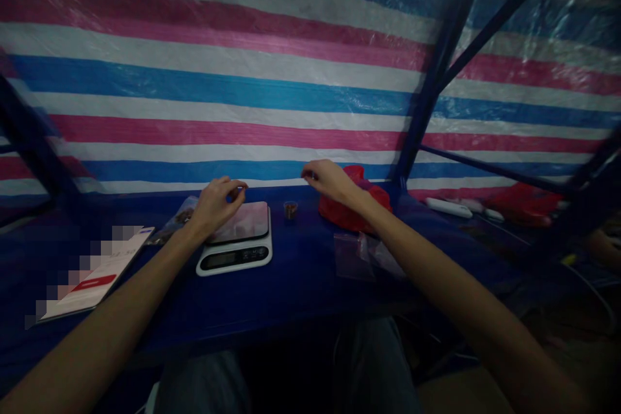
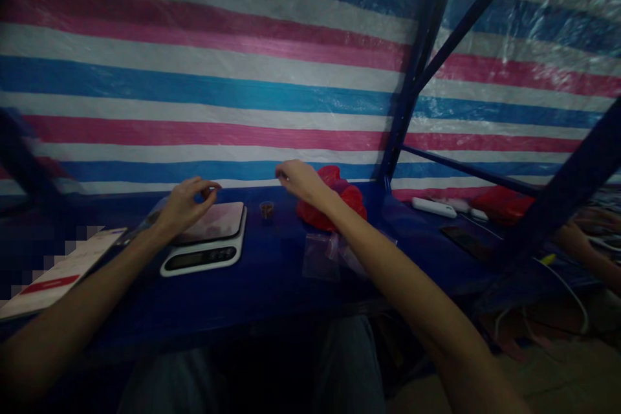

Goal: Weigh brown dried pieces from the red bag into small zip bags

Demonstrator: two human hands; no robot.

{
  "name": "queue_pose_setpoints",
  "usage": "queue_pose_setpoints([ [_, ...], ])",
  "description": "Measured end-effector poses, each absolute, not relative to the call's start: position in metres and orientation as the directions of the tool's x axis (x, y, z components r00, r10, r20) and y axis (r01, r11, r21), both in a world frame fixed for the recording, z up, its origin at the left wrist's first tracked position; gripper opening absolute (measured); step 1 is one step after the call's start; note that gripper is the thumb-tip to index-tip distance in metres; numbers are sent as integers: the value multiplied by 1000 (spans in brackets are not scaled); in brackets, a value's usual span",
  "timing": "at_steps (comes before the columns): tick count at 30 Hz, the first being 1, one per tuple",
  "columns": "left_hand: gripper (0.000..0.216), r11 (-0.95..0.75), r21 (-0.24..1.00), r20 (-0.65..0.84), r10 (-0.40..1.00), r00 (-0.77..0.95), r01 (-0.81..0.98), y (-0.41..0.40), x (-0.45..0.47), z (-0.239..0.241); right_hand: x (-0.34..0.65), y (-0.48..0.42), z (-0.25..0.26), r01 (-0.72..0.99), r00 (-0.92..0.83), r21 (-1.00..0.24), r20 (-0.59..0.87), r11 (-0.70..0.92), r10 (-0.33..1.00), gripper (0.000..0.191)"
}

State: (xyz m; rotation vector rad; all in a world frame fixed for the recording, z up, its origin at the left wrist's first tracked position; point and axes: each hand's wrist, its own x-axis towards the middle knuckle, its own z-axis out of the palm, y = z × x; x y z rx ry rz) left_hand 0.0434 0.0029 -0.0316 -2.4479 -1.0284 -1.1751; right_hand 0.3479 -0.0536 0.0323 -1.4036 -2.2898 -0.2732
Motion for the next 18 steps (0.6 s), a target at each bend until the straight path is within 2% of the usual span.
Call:
queue_pose_setpoints([
  [2,17,-721,77,755,493,432,689,2,44,-31,374,-65,51,933,-263,-82,507,350,820,29],
  [3,16,-722,74,753,493,437,688,2,45,-31,388,-70,58,959,-217,-64,454,274,864,25],
  [5,17,-729,68,746,490,450,681,1,47,-29,413,-75,62,982,-175,-24,234,186,956,17],
  [7,17,-729,58,750,483,452,682,-1,49,-28,431,-74,52,988,-153,-24,-5,152,988,17],
  [9,18,-723,42,757,473,450,689,-2,50,-27,441,-68,32,979,-200,-66,-151,192,968,27],
  [10,19,-721,31,757,469,455,692,-3,50,-27,444,-63,21,968,-244,-100,-174,229,954,32],
  [12,20,-722,6,744,466,480,692,-3,48,-26,448,-54,-1,938,-326,-177,-152,299,933,37],
  [14,21,-725,-13,729,465,503,689,-3,45,-24,451,-46,-18,912,-368,-228,-84,342,926,34],
  [18,20,-722,-20,739,456,497,692,-6,47,-20,454,-37,-37,872,-433,-200,106,446,895,29],
])
